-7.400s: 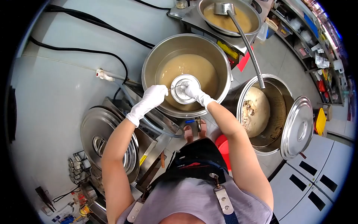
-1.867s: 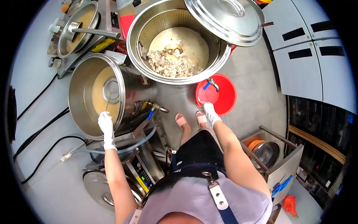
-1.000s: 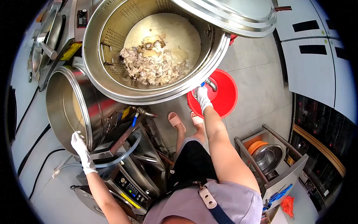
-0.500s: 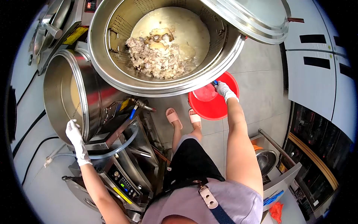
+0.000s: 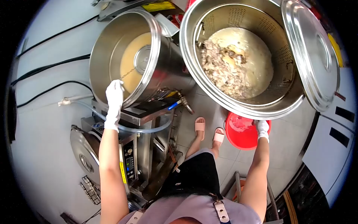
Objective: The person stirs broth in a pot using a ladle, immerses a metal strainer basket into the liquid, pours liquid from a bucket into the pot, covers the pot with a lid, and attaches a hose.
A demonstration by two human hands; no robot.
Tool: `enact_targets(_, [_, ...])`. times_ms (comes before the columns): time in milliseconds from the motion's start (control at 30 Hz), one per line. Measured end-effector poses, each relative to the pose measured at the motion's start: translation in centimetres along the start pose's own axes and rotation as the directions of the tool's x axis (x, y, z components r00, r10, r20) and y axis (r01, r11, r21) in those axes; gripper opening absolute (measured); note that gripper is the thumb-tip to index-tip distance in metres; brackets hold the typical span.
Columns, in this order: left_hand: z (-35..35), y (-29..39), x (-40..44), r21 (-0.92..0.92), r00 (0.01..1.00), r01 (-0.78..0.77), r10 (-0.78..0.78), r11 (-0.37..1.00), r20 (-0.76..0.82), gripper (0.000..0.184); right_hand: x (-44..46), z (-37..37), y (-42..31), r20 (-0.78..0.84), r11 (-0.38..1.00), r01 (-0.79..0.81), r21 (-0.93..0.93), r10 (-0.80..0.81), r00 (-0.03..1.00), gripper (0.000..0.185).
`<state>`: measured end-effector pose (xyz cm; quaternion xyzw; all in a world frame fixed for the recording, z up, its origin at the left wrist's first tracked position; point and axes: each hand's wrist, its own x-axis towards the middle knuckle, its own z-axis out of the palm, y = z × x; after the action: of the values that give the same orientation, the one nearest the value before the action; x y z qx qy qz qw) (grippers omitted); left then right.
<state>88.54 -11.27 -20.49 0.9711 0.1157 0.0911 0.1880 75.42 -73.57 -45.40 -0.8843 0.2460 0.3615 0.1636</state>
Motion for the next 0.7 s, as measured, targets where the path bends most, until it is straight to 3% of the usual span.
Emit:
enact_targets(33, [0.0,0.3,0.0,-0.039,0.997,0.073,-0.072,0.997,0.018,0.014,-0.1,0.2,0.4,-0.062,0.999,0.049,-0.022,-0.050,0.997,0.045])
enact_targets(100, [0.1,0.4,0.0,-0.073,0.997,0.074,-0.075,0.995,-0.010,0.016,0.1,0.5,1.1,-0.086,0.999,-0.004,-0.037,0.000,0.996,0.045])
enact_targets(233, [0.2,0.3,0.0,-0.017,0.998,0.069,-0.069,0.997,-0.006,0.015,0.8,1.6,2.7,-0.115,0.997,0.054,-0.064,-0.061,0.992,0.045])
enact_targets(267, [0.2,0.0,-0.1,0.051,1.000,-0.029,0.029,0.998,-0.011,0.014,1.1,2.0,3.0,-0.130,0.995,0.073,-0.061,-0.080,0.988,0.045])
enact_targets(367, [-0.5,0.9,-0.1,0.029,0.994,-0.111,0.111,0.993,-0.022,0.016,-0.2,1.1,2.8,-0.136,0.991,0.120,0.051,-0.112,0.984,0.043])
enact_targets(433, [-0.1,1.1,-0.2,-0.147,0.999,-0.022,0.017,0.989,-0.036,0.018,-1.9,0.0,1.1,-0.177,0.997,0.053,0.058,-0.042,0.983,0.033])
enact_targets(500, [-0.2,0.6,0.3,-0.157,0.980,0.191,-0.180,0.969,0.080,0.022,-0.7,1.3,2.5,-0.198,0.999,0.045,0.014,-0.041,0.979,0.032])
enact_targets(633, [0.3,0.1,0.4,-0.216,0.974,0.225,-0.212,0.950,0.084,0.022,0.4,2.2,3.1,-0.186,1.000,0.000,-0.001,0.000,0.983,0.038])
enact_targets(700, [0.1,0.6,0.3,-0.212,0.971,0.238,-0.225,0.948,0.084,0.022,0.5,2.0,2.9,-0.149,1.000,-0.017,-0.026,0.013,0.989,0.032])
